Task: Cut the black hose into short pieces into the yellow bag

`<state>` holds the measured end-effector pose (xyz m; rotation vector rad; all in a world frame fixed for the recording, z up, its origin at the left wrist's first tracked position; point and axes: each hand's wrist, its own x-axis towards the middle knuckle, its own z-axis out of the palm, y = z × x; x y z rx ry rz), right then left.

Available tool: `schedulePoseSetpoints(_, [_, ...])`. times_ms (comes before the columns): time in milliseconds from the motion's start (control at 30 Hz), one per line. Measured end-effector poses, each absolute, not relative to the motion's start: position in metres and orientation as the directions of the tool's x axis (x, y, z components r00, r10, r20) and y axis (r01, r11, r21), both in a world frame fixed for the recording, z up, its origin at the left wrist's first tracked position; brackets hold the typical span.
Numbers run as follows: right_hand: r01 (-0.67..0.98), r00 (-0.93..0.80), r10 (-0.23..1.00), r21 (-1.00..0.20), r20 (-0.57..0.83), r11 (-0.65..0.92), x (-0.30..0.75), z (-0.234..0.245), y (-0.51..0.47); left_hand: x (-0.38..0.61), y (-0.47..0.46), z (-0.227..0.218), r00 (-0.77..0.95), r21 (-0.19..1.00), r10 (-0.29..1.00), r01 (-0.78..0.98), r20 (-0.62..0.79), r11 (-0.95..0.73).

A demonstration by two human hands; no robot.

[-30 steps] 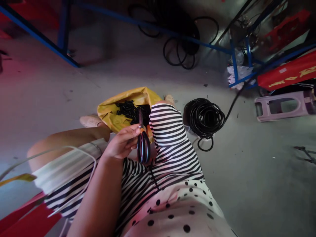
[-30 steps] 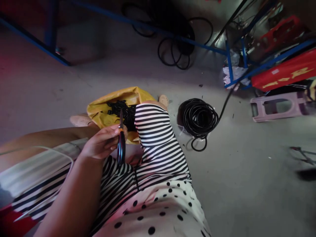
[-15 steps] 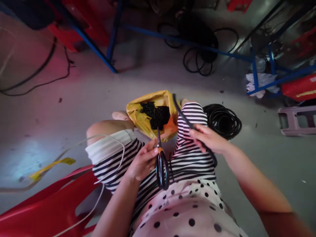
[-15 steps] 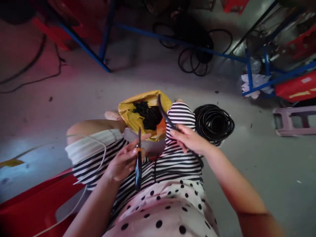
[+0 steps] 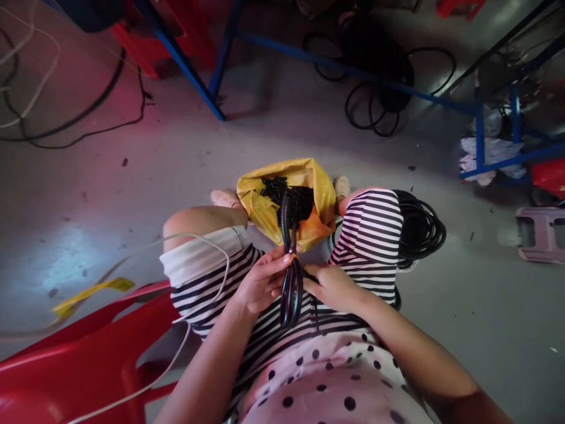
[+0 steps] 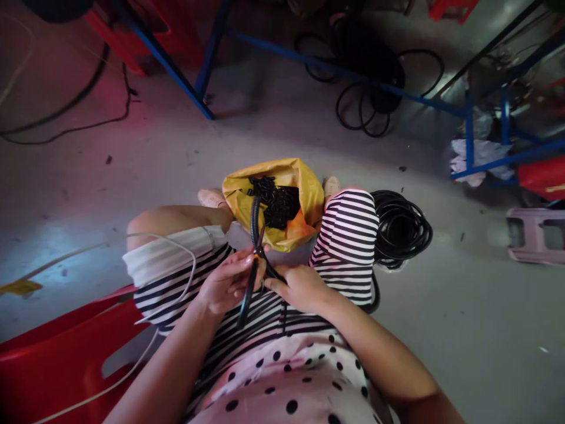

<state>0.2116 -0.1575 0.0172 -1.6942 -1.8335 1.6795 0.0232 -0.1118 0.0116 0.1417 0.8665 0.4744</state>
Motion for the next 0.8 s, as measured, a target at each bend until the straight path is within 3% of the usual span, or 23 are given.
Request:
schedulePoseSetpoints(167, [0.364,-0.283,0.854,-0.872,-0.438,-0.327,0.221,0.027,-0.150,0.023,-0.117,0.014,0.465,0.392,0.506,-0.325,-0.726,0.861])
schedulePoseSetpoints(333, [0.049,-0.447,0.738,-0.838,-0.505,-0.544,0.214,0.036,-0.150,0.031,-0.114,0.019,0.419,0.463,0.552,-0.302,-0.721,0.833])
schedulePoseSetpoints(433, [-0.153,-0.508,0.670,-0.709,-0.541,-0.689,0.210,0.039,-0.150,0.036,-0.111,0.021,0.388,0.484,0.580,-0.322,-0.717,0.814])
schedulePoseSetpoints(600, [-0.455,-0.541,0.569,-0.354,-0.620,-0.818,0.206,0.040,-0.154,0.044,-0.108,0.020,0.345,0.543,0.645,-0.352,-0.682,0.762])
schedulePoseSetpoints(800, [-0.530,-0.612,0.498,-0.148,-0.614,-0.835,0.200,0.028,-0.161,0.044,-0.110,0.018,0.326,0.668,0.729,-0.295,-0.602,0.684])
